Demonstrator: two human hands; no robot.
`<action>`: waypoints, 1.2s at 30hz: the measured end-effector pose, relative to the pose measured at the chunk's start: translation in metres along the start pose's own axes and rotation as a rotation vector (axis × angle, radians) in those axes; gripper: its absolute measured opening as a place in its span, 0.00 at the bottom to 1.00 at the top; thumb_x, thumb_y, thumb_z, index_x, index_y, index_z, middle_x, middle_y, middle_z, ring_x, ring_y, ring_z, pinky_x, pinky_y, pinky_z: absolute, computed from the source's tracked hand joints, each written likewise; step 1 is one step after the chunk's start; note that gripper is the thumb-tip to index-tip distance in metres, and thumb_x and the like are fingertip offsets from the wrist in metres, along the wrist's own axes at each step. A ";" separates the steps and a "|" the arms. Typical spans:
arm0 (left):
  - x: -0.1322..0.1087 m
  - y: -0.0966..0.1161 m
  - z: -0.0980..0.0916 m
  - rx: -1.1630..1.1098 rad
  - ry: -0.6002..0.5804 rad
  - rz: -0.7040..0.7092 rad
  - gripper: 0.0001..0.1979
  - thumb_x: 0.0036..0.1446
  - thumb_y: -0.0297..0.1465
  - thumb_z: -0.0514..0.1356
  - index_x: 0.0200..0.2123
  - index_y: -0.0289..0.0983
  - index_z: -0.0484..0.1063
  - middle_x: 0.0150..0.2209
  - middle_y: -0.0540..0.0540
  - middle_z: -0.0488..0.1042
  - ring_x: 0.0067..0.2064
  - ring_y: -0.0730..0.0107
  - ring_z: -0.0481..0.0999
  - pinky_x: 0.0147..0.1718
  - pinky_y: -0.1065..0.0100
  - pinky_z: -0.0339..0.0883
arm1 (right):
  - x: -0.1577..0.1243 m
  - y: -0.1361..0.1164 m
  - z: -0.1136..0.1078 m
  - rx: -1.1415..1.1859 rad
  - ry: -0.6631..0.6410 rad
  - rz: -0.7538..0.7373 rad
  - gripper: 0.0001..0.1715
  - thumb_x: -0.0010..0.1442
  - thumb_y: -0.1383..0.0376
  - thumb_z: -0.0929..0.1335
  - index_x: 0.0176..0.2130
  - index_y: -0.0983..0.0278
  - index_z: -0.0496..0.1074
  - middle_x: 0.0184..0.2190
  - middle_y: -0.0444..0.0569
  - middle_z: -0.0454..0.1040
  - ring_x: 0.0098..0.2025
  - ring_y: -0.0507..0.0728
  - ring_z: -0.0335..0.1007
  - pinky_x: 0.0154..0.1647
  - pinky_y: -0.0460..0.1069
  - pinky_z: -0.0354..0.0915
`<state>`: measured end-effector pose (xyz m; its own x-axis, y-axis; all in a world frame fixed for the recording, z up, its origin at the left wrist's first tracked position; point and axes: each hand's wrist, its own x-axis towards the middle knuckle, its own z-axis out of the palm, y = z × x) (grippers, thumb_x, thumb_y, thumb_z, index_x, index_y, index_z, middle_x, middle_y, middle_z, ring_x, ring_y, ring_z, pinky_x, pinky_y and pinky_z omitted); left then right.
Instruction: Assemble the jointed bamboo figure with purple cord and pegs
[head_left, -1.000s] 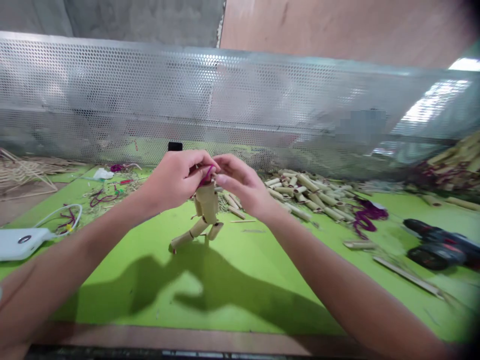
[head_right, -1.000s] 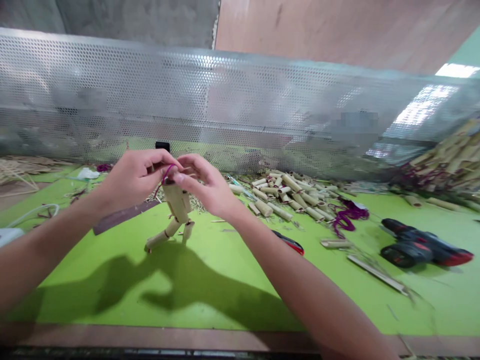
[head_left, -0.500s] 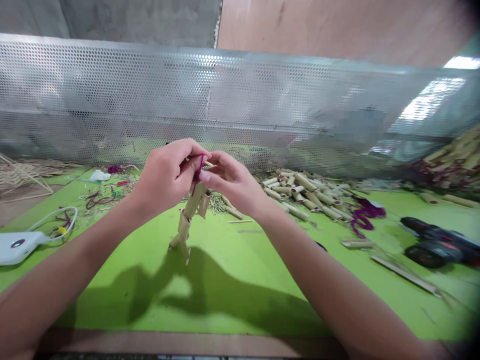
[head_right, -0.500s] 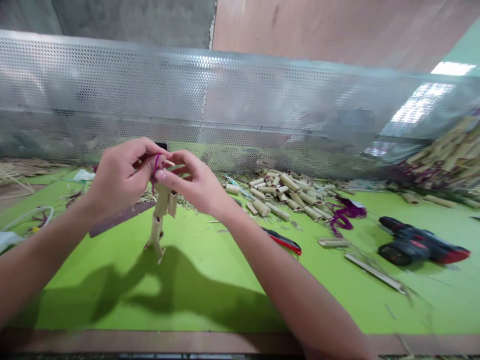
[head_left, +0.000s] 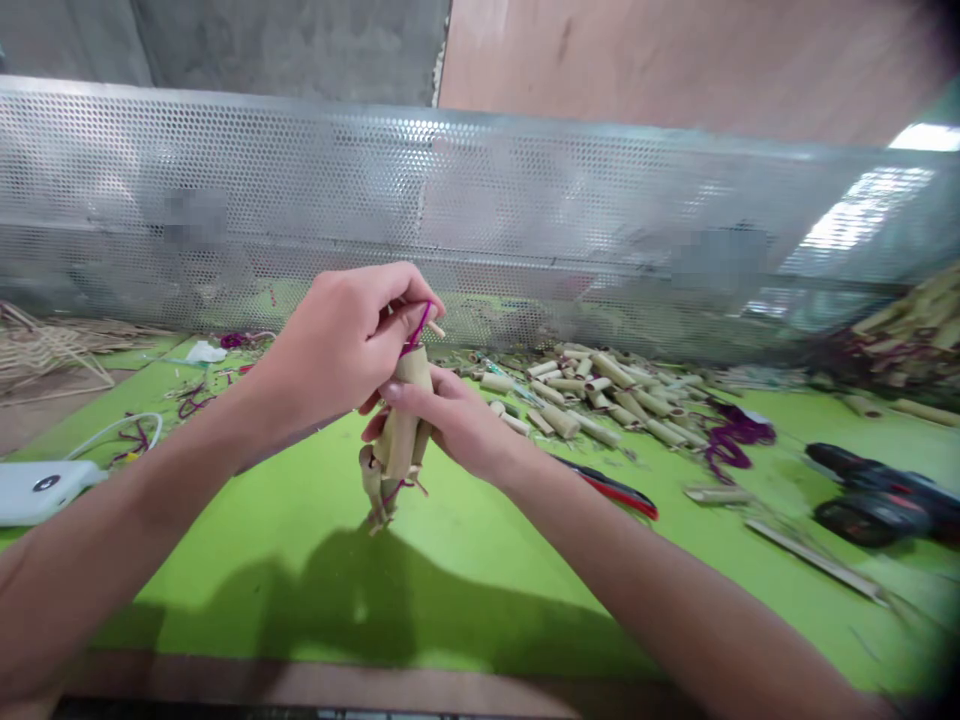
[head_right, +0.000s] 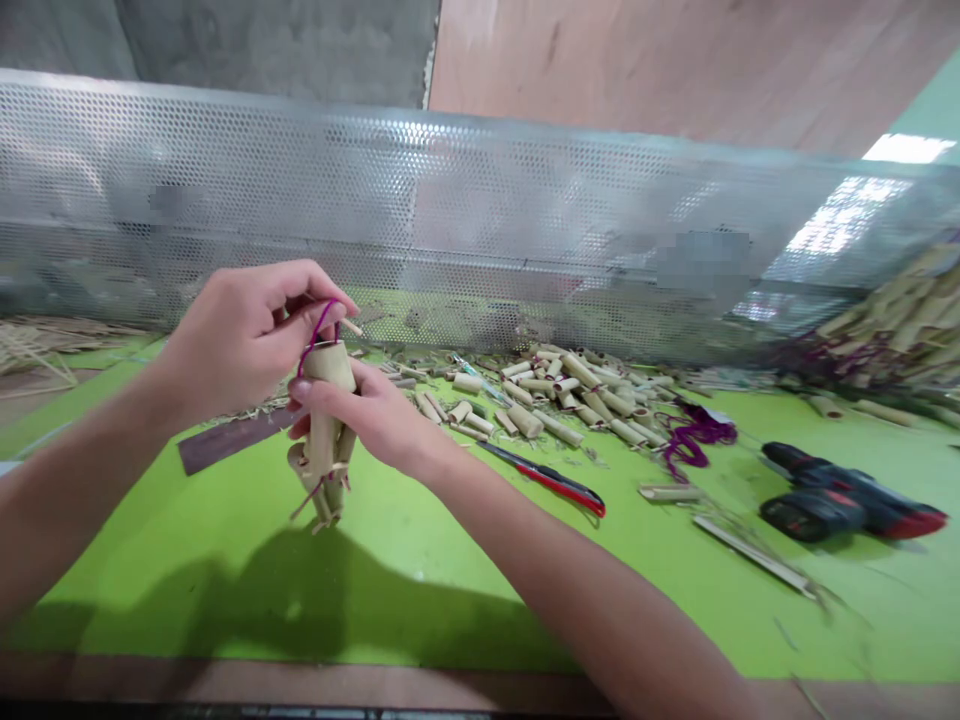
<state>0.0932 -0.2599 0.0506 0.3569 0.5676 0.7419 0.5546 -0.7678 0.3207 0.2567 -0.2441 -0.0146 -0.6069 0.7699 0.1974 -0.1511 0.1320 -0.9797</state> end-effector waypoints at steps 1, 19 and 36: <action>0.000 0.002 -0.002 -0.024 -0.012 -0.024 0.09 0.64 0.26 0.57 0.36 0.39 0.77 0.29 0.51 0.79 0.28 0.72 0.75 0.27 0.70 0.65 | -0.001 0.001 0.002 0.065 -0.052 -0.009 0.18 0.60 0.52 0.74 0.39 0.63 0.72 0.33 0.48 0.77 0.33 0.56 0.78 0.34 0.51 0.76; -0.029 -0.027 -0.005 -0.138 -0.107 -0.278 0.12 0.67 0.39 0.57 0.38 0.39 0.78 0.31 0.48 0.79 0.29 0.70 0.74 0.26 0.71 0.65 | -0.007 0.046 0.003 0.354 -0.125 0.062 0.29 0.60 0.42 0.72 0.43 0.64 0.72 0.35 0.49 0.76 0.37 0.56 0.74 0.40 0.50 0.71; -0.030 -0.019 -0.008 -0.187 -0.066 -0.226 0.08 0.66 0.33 0.58 0.36 0.41 0.77 0.27 0.50 0.78 0.26 0.71 0.73 0.23 0.71 0.64 | -0.008 0.031 0.004 -0.028 0.058 -0.045 0.27 0.68 0.42 0.63 0.51 0.59 0.69 0.43 0.50 0.75 0.42 0.59 0.75 0.44 0.55 0.71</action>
<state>0.0655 -0.2648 0.0268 0.2912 0.7438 0.6017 0.4797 -0.6577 0.5808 0.2533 -0.2487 -0.0465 -0.5533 0.7978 0.2394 -0.1547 0.1840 -0.9707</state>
